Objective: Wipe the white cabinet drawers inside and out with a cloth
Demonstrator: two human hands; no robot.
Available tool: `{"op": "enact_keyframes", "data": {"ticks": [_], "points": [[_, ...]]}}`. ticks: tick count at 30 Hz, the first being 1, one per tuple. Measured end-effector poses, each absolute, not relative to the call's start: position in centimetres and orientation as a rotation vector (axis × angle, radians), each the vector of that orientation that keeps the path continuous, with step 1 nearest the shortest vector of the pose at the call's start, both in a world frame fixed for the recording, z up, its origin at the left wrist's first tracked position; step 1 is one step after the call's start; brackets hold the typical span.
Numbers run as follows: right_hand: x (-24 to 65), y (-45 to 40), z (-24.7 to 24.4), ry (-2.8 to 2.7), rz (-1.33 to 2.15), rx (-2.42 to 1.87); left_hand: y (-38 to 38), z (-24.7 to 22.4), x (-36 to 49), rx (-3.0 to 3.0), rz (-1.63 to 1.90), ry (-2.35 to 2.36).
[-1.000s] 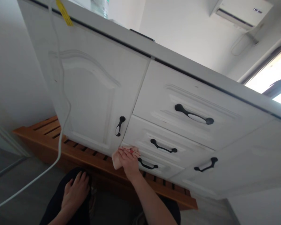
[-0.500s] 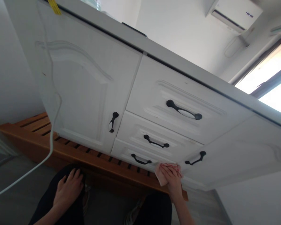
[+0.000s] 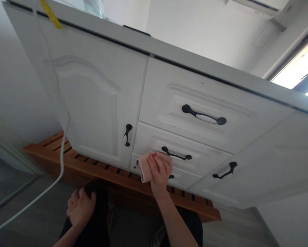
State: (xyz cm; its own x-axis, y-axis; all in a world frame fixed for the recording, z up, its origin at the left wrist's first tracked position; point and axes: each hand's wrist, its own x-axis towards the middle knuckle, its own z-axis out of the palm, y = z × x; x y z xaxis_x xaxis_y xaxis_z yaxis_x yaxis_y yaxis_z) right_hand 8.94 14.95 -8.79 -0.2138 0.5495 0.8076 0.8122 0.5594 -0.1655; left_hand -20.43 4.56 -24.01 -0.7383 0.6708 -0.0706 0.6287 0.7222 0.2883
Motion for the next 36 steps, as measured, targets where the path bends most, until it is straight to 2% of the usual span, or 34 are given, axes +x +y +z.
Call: {"op": "enact_keyframes", "data": {"ticks": [5, 8, 15, 18, 25, 31, 36], "points": [[3.4, 18.0, -16.5, -2.138, -0.369, -1.126, 4.9, -23.6, -22.8, 0.994, 0.236, 2.669], [1.8, 17.7, -19.2, -2.324, -0.297, -1.138, 5.2, -23.9, -23.0, 1.01, 0.198, 2.737], [-1.2, 17.6, -15.6, -2.08, -0.297, -1.175, 6.7, -25.6, -21.8, 1.031, 0.198, 2.813], [-0.2, 18.4, -16.0, -2.021, -0.326, -1.258, 6.9, -26.0, -21.7, 1.065, 0.193, 2.801], [1.7, 17.6, -21.9, -2.4, -0.222, -1.154, 6.5, -26.5, -22.5, 1.086, 0.228, 2.816], [-0.7, 18.6, -19.3, -2.436, -0.225, -1.128, 6.8, -27.5, -23.0, 1.033, 0.236, 2.824], [2.0, 19.5, -19.3, -2.71, -0.205, -0.962, 7.0, -27.7, -23.2, 1.026, 0.201, 2.779]]}}
